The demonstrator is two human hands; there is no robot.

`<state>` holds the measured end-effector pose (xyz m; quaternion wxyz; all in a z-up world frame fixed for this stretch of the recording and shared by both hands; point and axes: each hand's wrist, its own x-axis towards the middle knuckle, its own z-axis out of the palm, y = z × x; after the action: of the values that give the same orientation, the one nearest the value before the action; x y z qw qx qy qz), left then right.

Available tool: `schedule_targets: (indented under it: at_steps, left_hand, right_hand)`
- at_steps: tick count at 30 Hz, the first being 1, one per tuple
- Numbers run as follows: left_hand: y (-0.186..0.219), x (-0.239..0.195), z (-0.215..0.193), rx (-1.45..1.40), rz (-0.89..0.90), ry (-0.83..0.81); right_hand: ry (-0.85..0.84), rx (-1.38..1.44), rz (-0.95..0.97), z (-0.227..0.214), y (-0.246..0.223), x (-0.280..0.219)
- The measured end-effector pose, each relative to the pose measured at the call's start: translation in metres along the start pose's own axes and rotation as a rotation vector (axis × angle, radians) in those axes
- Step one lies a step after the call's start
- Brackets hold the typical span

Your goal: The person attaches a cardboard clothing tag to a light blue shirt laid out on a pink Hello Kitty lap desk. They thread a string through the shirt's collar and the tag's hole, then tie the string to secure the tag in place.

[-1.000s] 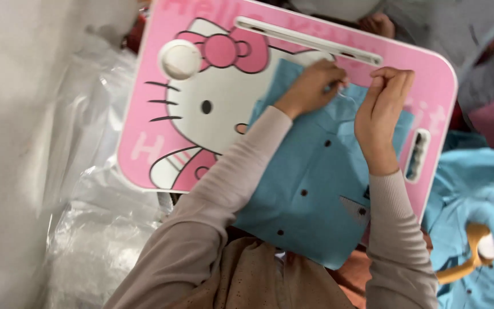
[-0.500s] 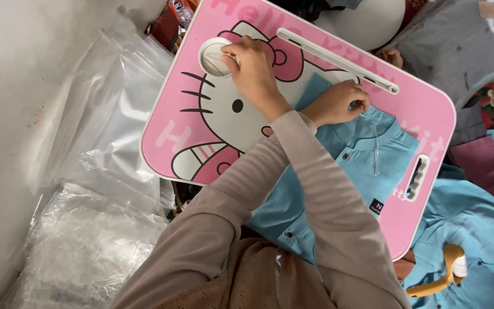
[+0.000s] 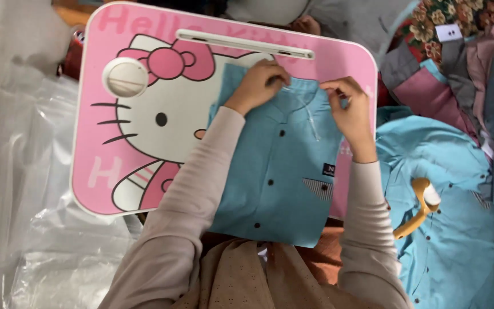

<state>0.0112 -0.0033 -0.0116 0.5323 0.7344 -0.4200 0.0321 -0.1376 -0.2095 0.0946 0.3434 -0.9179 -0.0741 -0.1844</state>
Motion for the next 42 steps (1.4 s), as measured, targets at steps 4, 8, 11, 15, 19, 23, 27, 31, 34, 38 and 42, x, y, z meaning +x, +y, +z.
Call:
schedule_targets:
  at_steps: [4,8,11,15,19,23,27,31,34,38,42]
  left_hand:
    - [0.015,0.000,-0.008,-0.056,-0.077,-0.052]
    - [0.010,-0.003,-0.004,-0.101,0.009,-0.037]
    - [0.005,-0.003,-0.008,-0.001,-0.001,-0.106]
    - [0.028,-0.002,-0.013,0.125,-0.038,-0.141]
    - [0.060,0.004,-0.013,0.114,-0.214,-0.180]
    - [0.067,0.007,-0.012,0.161,-0.264,-0.204]
    - [0.070,0.010,-0.010,0.200,-0.303,-0.201]
    - [0.074,0.013,-0.009,0.199,-0.359,-0.199]
    - [0.073,0.012,-0.010,0.185,-0.349,-0.196]
    - [0.071,0.012,-0.010,0.181,-0.348,-0.195]
    - [0.071,0.012,-0.011,0.148,-0.314,-0.192]
  right_hand:
    - [0.088,0.076,0.019,0.041,0.053,-0.022]
    - [0.190,0.084,0.050,0.023,0.035,-0.025]
    - [0.285,0.152,0.044,-0.034,0.036,-0.027]
    - [0.475,0.034,0.082,-0.105,0.117,-0.046]
    - [0.491,-0.080,0.272,-0.107,0.279,-0.077]
    - [0.216,-0.565,0.312,-0.052,0.394,-0.094]
    - [-0.112,-0.988,0.239,0.007,0.462,-0.107]
    - [0.015,-1.091,0.111,0.027,0.483,-0.119]
    - [0.052,-1.076,0.069,0.028,0.480,-0.123]
    - [0.010,-1.122,0.014,0.019,0.468,-0.119]
    - [0.125,-1.120,-0.104,0.009,0.455,-0.112]
